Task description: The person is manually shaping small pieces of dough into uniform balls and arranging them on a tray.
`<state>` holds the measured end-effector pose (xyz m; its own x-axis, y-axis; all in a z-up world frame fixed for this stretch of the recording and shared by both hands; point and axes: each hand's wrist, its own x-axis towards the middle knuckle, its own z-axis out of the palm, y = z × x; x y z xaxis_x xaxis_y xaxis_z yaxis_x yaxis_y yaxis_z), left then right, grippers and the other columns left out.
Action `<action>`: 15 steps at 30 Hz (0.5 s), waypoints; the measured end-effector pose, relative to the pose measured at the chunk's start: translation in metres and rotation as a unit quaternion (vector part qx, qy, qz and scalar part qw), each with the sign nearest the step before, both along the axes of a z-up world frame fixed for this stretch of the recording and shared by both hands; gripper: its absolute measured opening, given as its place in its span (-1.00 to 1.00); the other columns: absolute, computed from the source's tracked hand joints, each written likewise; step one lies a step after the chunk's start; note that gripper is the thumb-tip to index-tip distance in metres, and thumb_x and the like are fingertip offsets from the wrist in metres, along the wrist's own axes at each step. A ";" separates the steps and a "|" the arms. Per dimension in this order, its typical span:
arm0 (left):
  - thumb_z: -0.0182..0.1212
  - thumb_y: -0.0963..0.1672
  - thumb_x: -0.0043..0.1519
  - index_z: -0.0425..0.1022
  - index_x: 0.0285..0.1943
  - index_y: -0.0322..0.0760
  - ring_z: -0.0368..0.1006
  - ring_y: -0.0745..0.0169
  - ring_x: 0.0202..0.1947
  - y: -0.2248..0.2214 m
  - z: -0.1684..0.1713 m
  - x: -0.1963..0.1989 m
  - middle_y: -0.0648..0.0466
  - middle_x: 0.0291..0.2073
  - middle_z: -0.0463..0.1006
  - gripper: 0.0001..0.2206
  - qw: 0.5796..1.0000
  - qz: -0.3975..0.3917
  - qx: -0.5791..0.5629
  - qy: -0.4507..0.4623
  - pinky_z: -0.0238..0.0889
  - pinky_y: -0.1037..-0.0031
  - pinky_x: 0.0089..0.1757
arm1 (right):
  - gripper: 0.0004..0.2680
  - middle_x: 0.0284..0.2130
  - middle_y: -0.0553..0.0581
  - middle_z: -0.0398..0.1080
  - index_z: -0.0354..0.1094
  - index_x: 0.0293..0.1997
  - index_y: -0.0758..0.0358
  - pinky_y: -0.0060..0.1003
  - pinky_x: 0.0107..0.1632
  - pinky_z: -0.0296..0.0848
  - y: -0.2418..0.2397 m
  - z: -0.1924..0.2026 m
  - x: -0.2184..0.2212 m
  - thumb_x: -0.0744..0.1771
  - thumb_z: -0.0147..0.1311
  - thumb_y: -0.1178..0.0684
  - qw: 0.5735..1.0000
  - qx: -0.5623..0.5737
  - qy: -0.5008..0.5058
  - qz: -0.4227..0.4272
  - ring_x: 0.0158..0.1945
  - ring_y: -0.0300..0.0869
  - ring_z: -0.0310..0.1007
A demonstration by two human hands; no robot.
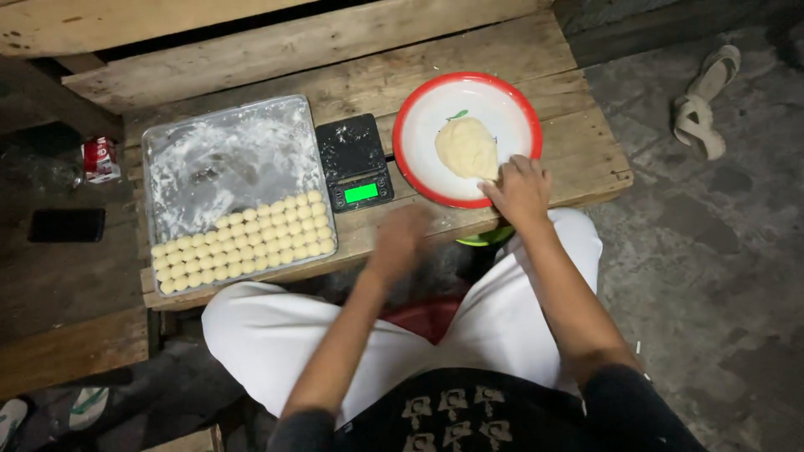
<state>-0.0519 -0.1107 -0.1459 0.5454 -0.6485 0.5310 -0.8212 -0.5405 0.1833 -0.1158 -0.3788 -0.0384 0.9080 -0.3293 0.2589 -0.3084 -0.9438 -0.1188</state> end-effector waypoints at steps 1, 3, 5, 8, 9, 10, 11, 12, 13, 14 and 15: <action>0.34 0.09 0.13 0.47 0.18 -0.07 0.43 0.03 0.13 -0.025 0.006 -0.003 0.02 0.05 0.50 -0.52 0.998 -0.055 -0.027 0.014 0.24 0.18 0.16 | -0.64 -0.02 0.06 0.49 0.53 -0.11 0.07 0.01 0.06 0.31 -0.004 -0.005 0.008 0.24 0.29 -0.36 0.998 -0.012 0.055 -0.013 0.08 -0.02 0.40; 0.36 0.08 0.08 0.41 0.31 -0.10 0.39 0.03 0.25 -0.059 0.012 -0.009 -0.01 0.19 0.48 -0.40 0.992 -0.112 -0.053 0.028 0.22 0.16 0.22 | -0.65 -0.07 0.03 0.49 0.54 -0.16 0.03 -0.01 0.07 0.27 -0.011 -0.020 0.019 0.22 0.29 -0.38 0.993 -0.023 0.110 -0.029 0.07 -0.04 0.38; 0.17 0.16 0.23 0.39 0.36 -0.09 0.39 0.03 0.26 -0.080 0.011 -0.013 -0.02 0.22 0.46 -0.42 0.985 -0.142 -0.093 0.014 0.23 0.15 0.14 | -0.76 -0.21 0.06 0.45 0.49 -0.25 0.05 -0.01 -0.04 0.41 -0.020 -0.039 0.031 0.22 0.33 -0.22 0.995 -0.001 0.104 -0.012 -0.07 0.03 0.50; 0.20 0.16 0.17 0.31 0.40 -0.13 0.28 -0.17 0.37 -0.081 0.016 -0.024 -0.17 0.38 0.33 -0.34 0.987 -0.144 -0.070 -0.029 0.11 -0.04 0.21 | -0.79 -0.27 0.14 0.48 0.43 -0.17 0.04 0.09 -0.13 0.50 -0.030 -0.047 0.028 0.29 0.21 -0.19 0.991 0.068 0.108 -0.040 -0.14 0.14 0.57; 0.20 0.16 0.17 0.31 0.40 -0.13 0.28 -0.17 0.37 -0.079 0.022 -0.025 -0.17 0.38 0.33 -0.34 0.987 -0.146 -0.069 -0.027 0.11 -0.04 0.21 | -0.79 -0.27 0.14 0.48 0.43 -0.17 0.04 0.09 -0.13 0.50 -0.023 -0.034 0.026 0.29 0.21 -0.19 0.991 0.070 0.109 -0.042 -0.14 0.14 0.57; 0.31 0.14 0.07 0.28 0.45 -0.12 0.27 -0.14 0.38 -0.078 0.027 -0.027 -0.15 0.39 0.32 -0.25 0.989 -0.133 -0.057 -0.024 0.10 -0.04 0.22 | -0.81 -0.22 0.26 0.49 0.42 -0.05 0.11 0.08 -0.08 0.50 -0.018 -0.019 0.022 0.31 0.19 -0.06 0.973 0.222 0.040 -0.054 -0.08 0.20 0.55; 0.42 0.12 -0.03 0.25 0.49 -0.11 0.26 -0.11 0.40 -0.076 0.033 -0.029 -0.14 0.41 0.31 -0.15 0.991 -0.121 -0.045 -0.020 0.09 -0.04 0.24 | -0.79 -0.17 0.38 0.51 0.41 0.06 0.17 0.06 -0.03 0.49 -0.013 -0.005 0.019 0.33 0.17 0.06 0.927 0.368 -0.030 -0.064 -0.02 0.27 0.52; 0.42 0.12 -0.03 0.25 0.49 -0.11 0.26 -0.11 0.40 -0.080 0.035 -0.027 -0.14 0.41 0.31 -0.15 0.992 -0.120 -0.046 -0.019 0.09 -0.04 0.24 | -0.79 -0.17 0.38 0.51 0.41 0.06 0.17 0.06 -0.03 0.49 -0.015 -0.011 0.022 0.33 0.17 0.06 0.928 0.367 -0.028 -0.064 -0.02 0.27 0.52; 0.28 0.11 0.13 0.30 0.45 -0.13 0.32 -0.04 0.35 -0.083 0.038 -0.025 -0.10 0.35 0.37 -0.31 0.990 -0.114 -0.084 0.003 0.13 0.05 0.22 | -0.77 -0.18 0.40 0.51 0.43 0.06 0.22 0.04 -0.04 0.50 -0.018 -0.017 0.025 0.30 0.21 0.10 0.914 0.396 -0.058 -0.069 -0.04 0.25 0.54; 0.14 0.10 0.30 0.36 0.41 -0.16 0.38 0.04 0.31 -0.085 0.041 -0.021 -0.07 0.28 0.44 -0.46 0.986 -0.107 -0.122 0.022 0.18 0.14 0.20 | -0.74 -0.18 0.42 0.52 0.45 0.05 0.26 0.02 -0.05 0.51 -0.019 -0.022 0.031 0.27 0.26 0.14 0.898 0.424 -0.089 -0.071 -0.06 0.23 0.56; 0.14 0.10 0.30 0.36 0.41 -0.16 0.38 0.04 0.31 -0.089 0.046 -0.013 -0.07 0.28 0.44 -0.46 0.987 -0.105 -0.123 0.021 0.18 0.14 0.20 | -0.74 -0.18 0.42 0.52 0.45 0.05 0.26 0.02 -0.05 0.51 -0.016 -0.019 0.030 0.27 0.26 0.14 0.899 0.424 -0.089 -0.069 -0.06 0.23 0.56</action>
